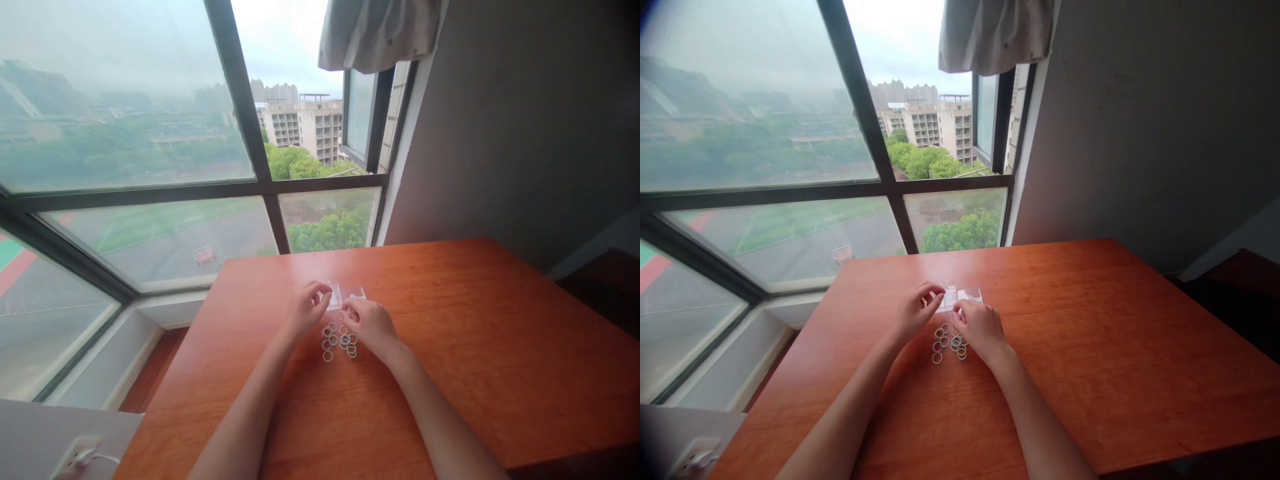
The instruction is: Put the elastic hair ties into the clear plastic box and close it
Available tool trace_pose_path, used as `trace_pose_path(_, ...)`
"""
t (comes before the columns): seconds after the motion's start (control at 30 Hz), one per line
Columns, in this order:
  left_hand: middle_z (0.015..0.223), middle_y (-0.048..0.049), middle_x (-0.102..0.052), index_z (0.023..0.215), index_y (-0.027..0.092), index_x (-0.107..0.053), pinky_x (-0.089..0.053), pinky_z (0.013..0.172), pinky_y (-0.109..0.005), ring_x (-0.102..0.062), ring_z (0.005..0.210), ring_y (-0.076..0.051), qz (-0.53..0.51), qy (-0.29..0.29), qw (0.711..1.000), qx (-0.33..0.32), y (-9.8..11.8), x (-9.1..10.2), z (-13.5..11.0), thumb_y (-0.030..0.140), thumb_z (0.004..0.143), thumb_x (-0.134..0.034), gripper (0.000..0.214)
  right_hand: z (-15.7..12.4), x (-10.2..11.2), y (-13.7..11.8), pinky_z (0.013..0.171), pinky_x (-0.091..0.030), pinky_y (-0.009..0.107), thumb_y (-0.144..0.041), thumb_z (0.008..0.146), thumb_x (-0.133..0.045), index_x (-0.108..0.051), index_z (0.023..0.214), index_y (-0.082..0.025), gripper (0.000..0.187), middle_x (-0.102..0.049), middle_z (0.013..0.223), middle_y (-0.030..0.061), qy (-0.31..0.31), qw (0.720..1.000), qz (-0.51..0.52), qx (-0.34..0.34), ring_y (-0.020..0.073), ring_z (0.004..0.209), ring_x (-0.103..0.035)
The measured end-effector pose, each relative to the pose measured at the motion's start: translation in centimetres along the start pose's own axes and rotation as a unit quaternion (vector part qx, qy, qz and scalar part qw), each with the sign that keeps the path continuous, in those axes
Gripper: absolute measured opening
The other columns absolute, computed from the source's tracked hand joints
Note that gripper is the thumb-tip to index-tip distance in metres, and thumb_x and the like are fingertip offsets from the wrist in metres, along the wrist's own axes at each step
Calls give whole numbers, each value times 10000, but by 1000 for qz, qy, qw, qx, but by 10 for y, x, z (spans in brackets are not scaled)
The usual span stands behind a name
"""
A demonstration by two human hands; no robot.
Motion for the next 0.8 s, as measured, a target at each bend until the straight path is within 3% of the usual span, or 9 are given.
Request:
trace_pose_path(0.13,837,-29,-643,889,177,-672,-418,555,-193,-513,605,-83,-36,-78,996,-19,10,-7,-2,243,842,-574,127,1,3,6,560,-296,228,-282,820,-577,-670,827,-241,102,-597,617,-27,43,999,15,-15,127,583,-528)
trace_pose_path(0.27,803,-18,-637,882,180,-684,-409,544,-187,-514,606,-83,-35,-107,993,-21,9,-11,-4,176,803,-588,125,1,4,8,551,-286,231,-293,820,-577,-672,825,-245,106,-576,599,-33,58,998,21,-14,125,569,-510)
trace_pose_path(0.8,760,-18,-645,846,159,-682,-415,555,-189,-527,611,-88,-33,-116,993,-3,7,-14,-3,186,792,-581,118,1,3,6,555,-282,227,-255,804,-592,-659,806,-235,70,-558,594,-41,66,997,26,-1,119,575,-511)
Point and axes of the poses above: each hand's wrist, its own z-axis towards the middle knuckle, its own x-axis out of the back of the hand, y = z × x, the point moved 3 cm from there along z, towards the middle knuckle
